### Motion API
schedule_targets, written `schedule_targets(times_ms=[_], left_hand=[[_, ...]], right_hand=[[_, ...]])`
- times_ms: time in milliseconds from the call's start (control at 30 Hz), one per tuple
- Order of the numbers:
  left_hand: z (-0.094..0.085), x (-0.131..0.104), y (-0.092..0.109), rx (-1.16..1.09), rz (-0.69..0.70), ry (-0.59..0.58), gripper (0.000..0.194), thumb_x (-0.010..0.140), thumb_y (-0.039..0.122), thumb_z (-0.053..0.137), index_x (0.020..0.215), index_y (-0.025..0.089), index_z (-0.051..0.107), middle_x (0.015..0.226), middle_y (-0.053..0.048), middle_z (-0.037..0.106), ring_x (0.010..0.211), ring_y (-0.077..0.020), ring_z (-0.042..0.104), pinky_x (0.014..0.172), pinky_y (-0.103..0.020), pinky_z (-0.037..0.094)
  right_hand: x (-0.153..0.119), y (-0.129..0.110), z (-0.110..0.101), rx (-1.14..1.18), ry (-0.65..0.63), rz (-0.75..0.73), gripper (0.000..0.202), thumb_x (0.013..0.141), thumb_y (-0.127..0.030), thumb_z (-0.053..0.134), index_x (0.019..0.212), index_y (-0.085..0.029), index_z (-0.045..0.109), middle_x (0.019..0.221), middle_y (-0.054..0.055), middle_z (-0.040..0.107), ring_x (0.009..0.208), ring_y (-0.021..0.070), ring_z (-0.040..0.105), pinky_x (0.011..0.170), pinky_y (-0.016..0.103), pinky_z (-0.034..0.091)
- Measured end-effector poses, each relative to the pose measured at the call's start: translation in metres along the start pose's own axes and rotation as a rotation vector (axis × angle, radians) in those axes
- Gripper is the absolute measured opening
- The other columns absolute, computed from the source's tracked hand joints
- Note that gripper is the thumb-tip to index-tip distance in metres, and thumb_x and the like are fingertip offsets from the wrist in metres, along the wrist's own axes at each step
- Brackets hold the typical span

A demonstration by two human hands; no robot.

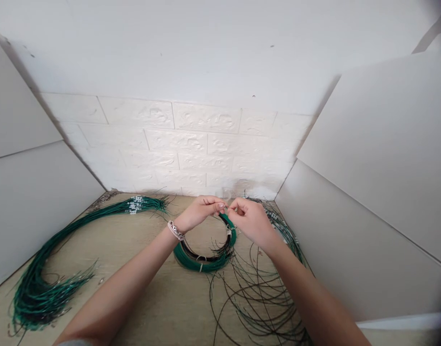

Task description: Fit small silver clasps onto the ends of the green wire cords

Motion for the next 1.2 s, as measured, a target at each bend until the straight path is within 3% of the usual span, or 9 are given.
schedule_targets(times_ms=[333,700,1200], left_hand=[[0.001,0.001,0.001,0.048,0.019,-0.009,0.024,0.072,0.034,0.059,0.067,0.011,0.063,0.061,0.000,0.054,0.058,-0.0074,0.042,0.058,-0.019,0.034],[-0.001,-0.001,0.008,0.215,0.093,-0.048,0.022,0.076,0.032,0.055,0.076,0.012,0.064,0.070,-0.002,0.060,0.068,-0.0107,0.051,0.068,-0.022,0.041],[-0.001,-0.005,0.021,0.424,0.130,-0.015,0.024,0.079,0.032,0.050,0.079,0.013,0.065,0.078,-0.004,0.064,0.075,-0.0143,0.056,0.070,-0.022,0.042]], right_hand=[[-0.001,-0.003,0.000,-0.053,-0.013,-0.023,0.012,0.068,-0.024,0.047,0.059,-0.018,0.052,0.046,-0.006,0.039,0.044,0.0072,0.032,0.044,0.019,0.024],[0.002,0.002,0.000,-0.019,-0.074,0.016,0.014,0.068,-0.026,0.048,0.058,-0.017,0.053,0.047,-0.005,0.039,0.046,0.0076,0.034,0.045,0.019,0.025],[-0.003,-0.008,-0.001,-0.255,-0.070,-0.087,0.017,0.076,-0.027,0.043,0.068,-0.019,0.056,0.051,-0.004,0.046,0.044,0.0077,0.031,0.047,0.021,0.021]])
Point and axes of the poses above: each hand's wrist, its own x-axis towards the middle knuckle, its own z-axis out of the palm, y = z × x, the point moved 9 cm from there along x, towards the middle knuckle
